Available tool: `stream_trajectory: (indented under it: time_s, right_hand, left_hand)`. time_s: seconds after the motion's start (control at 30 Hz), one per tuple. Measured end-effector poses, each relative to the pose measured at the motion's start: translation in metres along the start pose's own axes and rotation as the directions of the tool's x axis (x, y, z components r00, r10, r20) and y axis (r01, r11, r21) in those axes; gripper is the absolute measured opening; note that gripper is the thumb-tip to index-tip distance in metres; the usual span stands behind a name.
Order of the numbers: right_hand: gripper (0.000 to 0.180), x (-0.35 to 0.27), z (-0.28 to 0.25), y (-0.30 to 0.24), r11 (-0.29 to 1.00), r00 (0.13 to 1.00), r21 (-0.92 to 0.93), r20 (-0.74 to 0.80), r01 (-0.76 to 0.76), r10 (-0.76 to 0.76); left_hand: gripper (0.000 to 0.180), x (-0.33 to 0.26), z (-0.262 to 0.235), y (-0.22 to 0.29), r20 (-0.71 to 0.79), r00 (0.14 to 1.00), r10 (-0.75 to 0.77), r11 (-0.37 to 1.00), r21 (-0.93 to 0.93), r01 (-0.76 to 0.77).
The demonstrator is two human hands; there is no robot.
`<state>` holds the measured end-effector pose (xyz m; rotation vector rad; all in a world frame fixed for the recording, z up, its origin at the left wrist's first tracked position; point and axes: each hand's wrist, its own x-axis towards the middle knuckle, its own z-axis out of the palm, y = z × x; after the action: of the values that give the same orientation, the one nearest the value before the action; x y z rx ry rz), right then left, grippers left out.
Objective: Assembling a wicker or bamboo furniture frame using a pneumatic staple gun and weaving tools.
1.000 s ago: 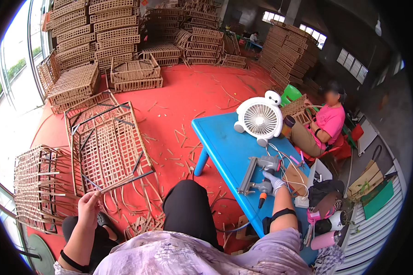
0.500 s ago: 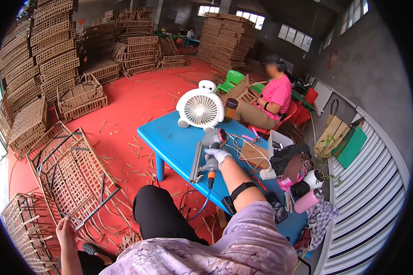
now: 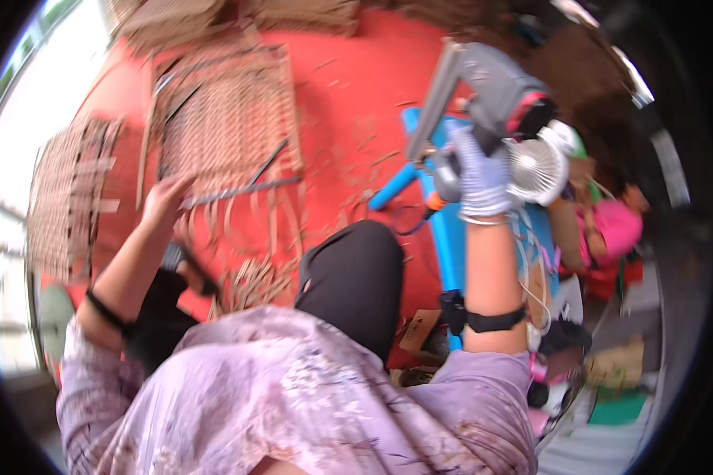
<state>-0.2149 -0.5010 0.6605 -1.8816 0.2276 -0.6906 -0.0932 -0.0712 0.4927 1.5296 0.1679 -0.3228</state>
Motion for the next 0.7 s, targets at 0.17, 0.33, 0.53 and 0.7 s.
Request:
stream_trajectory:
  time_s: [0.17, 0.33, 0.53, 0.7]
  right_hand:
    - [0.019, 0.006, 0.097, 0.033, 0.994, 0.958, -0.111, 0.288, 0.013, 0.02]
    - [0.02, 0.005, 0.173, 0.092, 0.95, 0.819, -0.311, 0.546, 0.004, 0.176]
    - [0.022, 0.012, 0.243, 0.177, 0.887, 0.579, -0.425, 0.683, -0.181, 0.445]
    - [0.024, 0.018, 0.288, 0.238, 0.712, 0.345, -0.627, 0.623, -0.316, 0.702]
  left_hand:
    - [0.02, 0.071, -0.013, -0.068, -0.116, 0.979, -0.17, 0.984, 0.036, 0.175]
    - [0.016, 0.12, -0.01, -0.142, -0.113, 0.936, -0.334, 0.935, -0.162, 0.314]
    - [0.015, 0.196, 0.014, -0.238, -0.029, 0.886, -0.463, 0.874, -0.177, 0.452]
    - [0.013, 0.247, 0.027, -0.303, -0.023, 0.839, -0.543, 0.808, -0.286, 0.515]
